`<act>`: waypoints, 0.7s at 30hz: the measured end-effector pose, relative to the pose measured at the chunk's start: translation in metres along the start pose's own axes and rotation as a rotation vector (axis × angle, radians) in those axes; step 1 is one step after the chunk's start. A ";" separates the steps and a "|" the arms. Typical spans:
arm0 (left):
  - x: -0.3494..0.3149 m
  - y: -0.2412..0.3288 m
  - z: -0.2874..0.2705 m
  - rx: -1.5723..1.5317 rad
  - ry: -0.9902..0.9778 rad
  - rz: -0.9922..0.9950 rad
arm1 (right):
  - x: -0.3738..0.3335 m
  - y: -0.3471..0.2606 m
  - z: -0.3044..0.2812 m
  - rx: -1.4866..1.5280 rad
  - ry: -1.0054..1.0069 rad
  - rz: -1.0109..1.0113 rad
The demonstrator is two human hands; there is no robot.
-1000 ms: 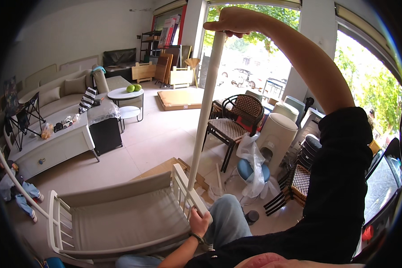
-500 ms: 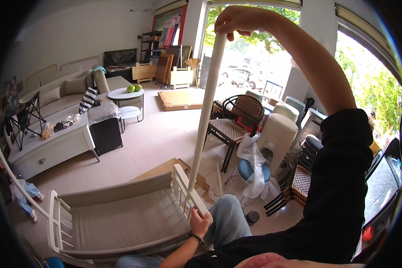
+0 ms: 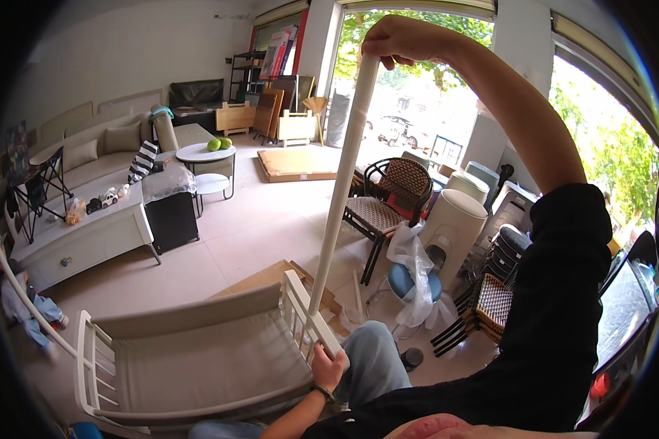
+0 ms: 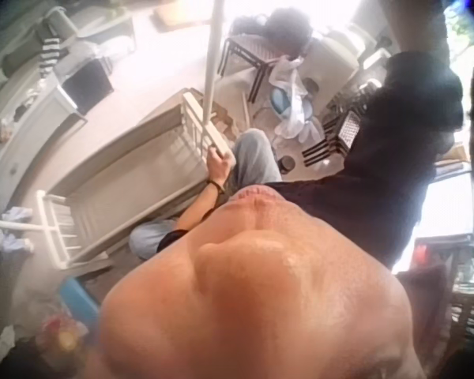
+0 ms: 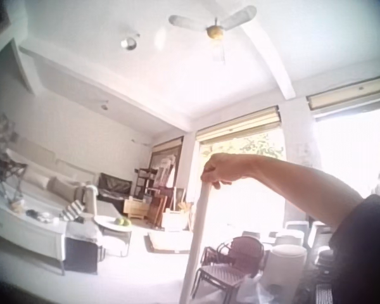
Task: The person assembles a white metal frame by inserting a vertical pole into a horizontal frame and tightening screws with an Allen key. The person sits on the floor and works on the frame, securing multiple joints.
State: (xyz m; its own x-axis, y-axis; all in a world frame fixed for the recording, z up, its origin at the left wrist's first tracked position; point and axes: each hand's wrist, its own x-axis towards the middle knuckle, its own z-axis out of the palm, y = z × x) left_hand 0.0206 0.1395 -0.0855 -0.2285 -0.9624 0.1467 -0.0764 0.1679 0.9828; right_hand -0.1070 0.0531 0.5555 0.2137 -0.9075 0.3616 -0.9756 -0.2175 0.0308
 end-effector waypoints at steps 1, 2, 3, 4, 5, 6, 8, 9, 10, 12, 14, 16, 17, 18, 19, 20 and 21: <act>-0.001 0.001 0.000 -0.003 -0.002 -0.001 | 0.000 -0.001 0.001 -0.009 0.018 0.016; -0.001 0.001 0.000 -0.002 0.002 -0.004 | -0.002 -0.003 0.004 -0.017 0.040 0.018; -0.002 0.002 0.000 0.001 0.007 -0.004 | -0.004 -0.006 0.006 -0.026 0.064 0.019; -0.002 0.002 0.000 0.003 0.011 -0.004 | -0.005 -0.009 0.007 -0.035 0.089 0.022; -0.004 0.001 0.000 0.006 0.012 -0.001 | -0.004 -0.012 0.007 -0.058 0.073 0.058; -0.004 0.001 0.000 0.010 0.011 0.005 | -0.005 -0.015 0.006 -0.082 0.060 0.097; -0.007 0.001 0.000 0.007 0.007 0.014 | -0.006 -0.020 0.005 -0.096 0.059 0.140; -0.008 -0.001 -0.001 0.005 0.010 0.014 | -0.006 -0.021 0.006 -0.079 0.071 0.139; -0.009 -0.003 -0.002 0.005 0.015 0.013 | -0.006 -0.020 0.008 -0.059 0.082 0.137; 0.001 -0.013 -0.003 0.035 0.041 0.074 | 0.012 0.002 0.006 -0.051 0.179 0.071; 0.002 -0.012 -0.019 0.101 0.073 0.067 | -0.013 -0.039 0.028 -0.006 0.210 0.363; 0.002 -0.002 -0.004 0.072 -0.108 0.108 | -0.036 -0.008 0.046 0.330 0.476 0.146; 0.002 0.016 -0.015 0.159 -0.266 0.009 | -0.050 -0.004 0.078 0.363 0.608 0.192; 0.003 0.026 -0.032 0.303 -0.412 0.026 | -0.062 0.001 0.111 0.392 0.575 0.226; 0.002 0.031 -0.054 0.441 -0.559 0.055 | -0.074 0.002 0.140 0.421 0.555 0.248; -0.005 0.024 -0.076 0.606 -0.530 0.227 | -0.086 -0.003 0.167 0.446 0.447 0.267; -0.017 0.017 -0.124 0.827 -0.484 0.373 | -0.079 0.003 0.212 0.555 0.365 0.129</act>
State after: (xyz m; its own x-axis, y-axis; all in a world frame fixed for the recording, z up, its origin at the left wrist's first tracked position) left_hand 0.1437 0.1326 -0.0575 -0.7274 -0.6604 0.1863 -0.5230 0.7093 0.4726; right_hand -0.1162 0.0476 0.3297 -0.0290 -0.7800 0.6251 -0.8010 -0.3560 -0.4814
